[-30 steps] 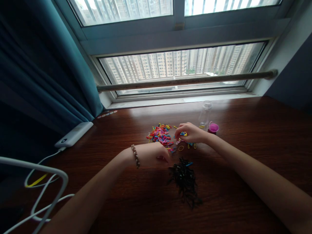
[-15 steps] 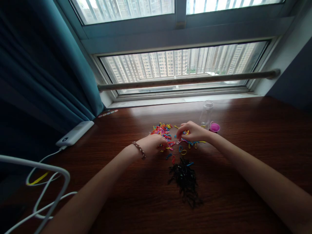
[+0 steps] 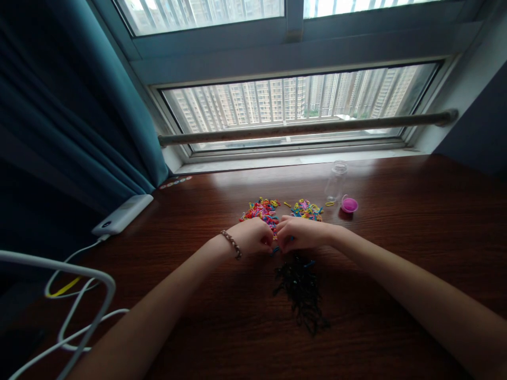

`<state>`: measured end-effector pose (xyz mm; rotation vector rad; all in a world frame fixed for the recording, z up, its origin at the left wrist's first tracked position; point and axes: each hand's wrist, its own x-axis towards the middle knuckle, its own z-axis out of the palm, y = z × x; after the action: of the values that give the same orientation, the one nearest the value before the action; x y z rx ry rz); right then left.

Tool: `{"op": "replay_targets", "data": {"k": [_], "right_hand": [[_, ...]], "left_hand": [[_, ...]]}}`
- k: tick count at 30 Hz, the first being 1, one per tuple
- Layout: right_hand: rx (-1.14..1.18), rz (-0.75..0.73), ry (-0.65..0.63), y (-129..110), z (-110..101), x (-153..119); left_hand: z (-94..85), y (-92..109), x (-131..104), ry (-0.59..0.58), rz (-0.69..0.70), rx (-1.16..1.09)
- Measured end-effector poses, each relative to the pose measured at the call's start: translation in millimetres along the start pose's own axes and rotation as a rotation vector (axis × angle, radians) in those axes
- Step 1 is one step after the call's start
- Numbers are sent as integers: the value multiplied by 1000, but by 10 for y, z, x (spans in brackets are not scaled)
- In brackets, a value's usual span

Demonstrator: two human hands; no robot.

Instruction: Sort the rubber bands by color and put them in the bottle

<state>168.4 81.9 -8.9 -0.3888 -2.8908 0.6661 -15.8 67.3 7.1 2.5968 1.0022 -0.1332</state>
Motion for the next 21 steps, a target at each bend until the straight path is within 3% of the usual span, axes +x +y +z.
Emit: {"op": "replay_targets", "data": {"k": [7,10,13,15,18,21], "right_hand": [[-100,403,281,197,-260,-196],[-52,376,182,137,-293,-212],[18,325,-24,64,-228,-172],[3,334,-93,52,-168,-140],[-61,381,-115,95,-125,-126],[-152,466,-40,173,-158,-162]], "left_hand": [[70,103,22,14,6,-12],[79,135,31,87,-6,42],[69,154,48,268,-51,32],[51,143,58,380,-55,-38],[19,91,60,490,-64,-143],[2,30,49,481,-90,-116]]}}
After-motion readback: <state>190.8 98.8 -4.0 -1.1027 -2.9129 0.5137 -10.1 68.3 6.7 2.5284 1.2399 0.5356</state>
